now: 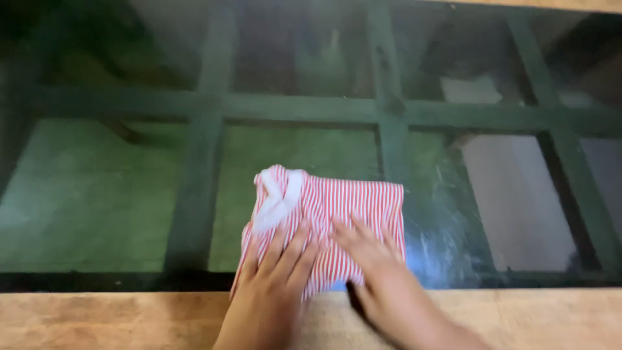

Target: Folding a red and white striped shirt on a glass table.

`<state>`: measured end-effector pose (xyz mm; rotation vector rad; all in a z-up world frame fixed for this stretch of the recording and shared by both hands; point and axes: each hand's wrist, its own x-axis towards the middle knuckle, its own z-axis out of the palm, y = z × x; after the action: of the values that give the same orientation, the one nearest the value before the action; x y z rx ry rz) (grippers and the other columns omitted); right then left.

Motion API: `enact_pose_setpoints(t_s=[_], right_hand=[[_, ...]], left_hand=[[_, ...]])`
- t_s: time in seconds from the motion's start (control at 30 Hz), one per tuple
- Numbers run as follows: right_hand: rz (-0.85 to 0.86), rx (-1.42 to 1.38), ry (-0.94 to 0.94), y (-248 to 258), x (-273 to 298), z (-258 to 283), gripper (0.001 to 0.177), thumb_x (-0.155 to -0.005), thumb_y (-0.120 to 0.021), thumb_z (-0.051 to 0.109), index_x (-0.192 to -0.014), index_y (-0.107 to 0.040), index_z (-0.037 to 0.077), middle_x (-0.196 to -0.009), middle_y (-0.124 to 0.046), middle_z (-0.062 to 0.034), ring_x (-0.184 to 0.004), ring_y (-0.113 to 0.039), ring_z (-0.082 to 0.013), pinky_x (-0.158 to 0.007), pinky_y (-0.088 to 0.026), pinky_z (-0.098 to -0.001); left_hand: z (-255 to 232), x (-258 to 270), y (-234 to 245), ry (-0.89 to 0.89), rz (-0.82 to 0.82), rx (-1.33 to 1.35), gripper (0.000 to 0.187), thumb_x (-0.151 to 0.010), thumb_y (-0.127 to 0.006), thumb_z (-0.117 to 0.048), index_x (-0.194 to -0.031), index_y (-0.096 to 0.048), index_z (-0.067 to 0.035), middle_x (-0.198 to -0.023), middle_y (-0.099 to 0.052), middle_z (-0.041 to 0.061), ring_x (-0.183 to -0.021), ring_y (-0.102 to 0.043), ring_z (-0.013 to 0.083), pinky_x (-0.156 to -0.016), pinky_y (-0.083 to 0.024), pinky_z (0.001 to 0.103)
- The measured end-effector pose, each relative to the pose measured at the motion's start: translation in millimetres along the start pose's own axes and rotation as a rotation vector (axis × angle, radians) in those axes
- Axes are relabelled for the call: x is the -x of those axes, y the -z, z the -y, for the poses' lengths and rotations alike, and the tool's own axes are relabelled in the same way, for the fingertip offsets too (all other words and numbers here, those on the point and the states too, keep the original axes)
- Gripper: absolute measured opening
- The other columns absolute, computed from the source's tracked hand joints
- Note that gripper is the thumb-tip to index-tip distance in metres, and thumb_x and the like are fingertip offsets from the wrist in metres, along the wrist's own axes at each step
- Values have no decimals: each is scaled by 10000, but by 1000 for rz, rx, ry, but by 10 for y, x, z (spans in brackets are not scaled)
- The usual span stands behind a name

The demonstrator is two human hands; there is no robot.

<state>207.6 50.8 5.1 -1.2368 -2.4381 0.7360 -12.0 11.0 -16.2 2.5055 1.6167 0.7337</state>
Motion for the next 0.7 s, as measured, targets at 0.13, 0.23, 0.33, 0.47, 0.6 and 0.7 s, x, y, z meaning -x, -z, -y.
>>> enact_pose_setpoints(t_s=[0.13, 0.23, 0.33, 0.47, 0.6, 0.7], right_hand=[[8, -70, -39, 317, -668, -297, 785, -752, -622, -51, -1505, -442, 82, -1614, -406, -79, -1542, -280, -299, -1236, -206, -461], [-29, 45, 44, 496, -956, -649, 807, -746, -580, -96, -1520, -423, 69, -1624, -395, -88, -1539, -292, -287, -1245, -204, -437], [-7, 16, 0, 660, -932, -913, 768, -778, -600, -102, -1508, -425, 61, -1634, -363, -92, -1545, -238, -292, -1228, -142, -462], [-72, -46, -91, 665, -594, -1015, 777, -777, -568, -114, -1510, -421, 99, -1643, -357, -77, -1558, -229, -281, -1235, -165, -480], [-164, 26, -238, 444, 25, -765, 858, -707, -563, -116, -1515, -427, 140, -1614, -404, -67, -1548, -258, -297, -1221, -154, -506], [-168, 37, -316, 21, 484, -590, 910, -666, -589, -81, -1527, -419, 160, -1598, -405, -69, -1546, -267, -302, -1233, -109, -531]], left_hand=[[392, -675, -48, -20, 75, 22, 668, -821, -665, -234, -1446, -500, -66, -1537, -449, 139, -1459, -346, 378, -1177, -200, 598], [613, -1181, -185, -71, 62, 64, 679, -849, -658, -245, -1483, -484, -80, -1592, -393, 150, -1478, -294, 394, -1161, -168, 596], [594, -1584, -370, -81, 233, 82, 672, -885, -665, -303, -1495, -452, -118, -1604, -339, 140, -1494, -249, 382, -1172, -144, 592], [331, -1595, -589, -76, 248, 88, 641, -891, -645, -305, -1484, -471, -136, -1591, -374, 142, -1499, -260, 380, -1200, -144, 568], [-63, -1076, -445, -147, 139, 56, 550, -885, -551, -148, -1435, -555, -155, -1556, -471, 130, -1485, -352, 356, -1221, -127, 617], [-212, -478, -128, -147, -8, 176, 598, -860, -530, -150, -1455, -567, -103, -1556, -515, 118, -1491, -403, 349, -1230, -198, 556]])
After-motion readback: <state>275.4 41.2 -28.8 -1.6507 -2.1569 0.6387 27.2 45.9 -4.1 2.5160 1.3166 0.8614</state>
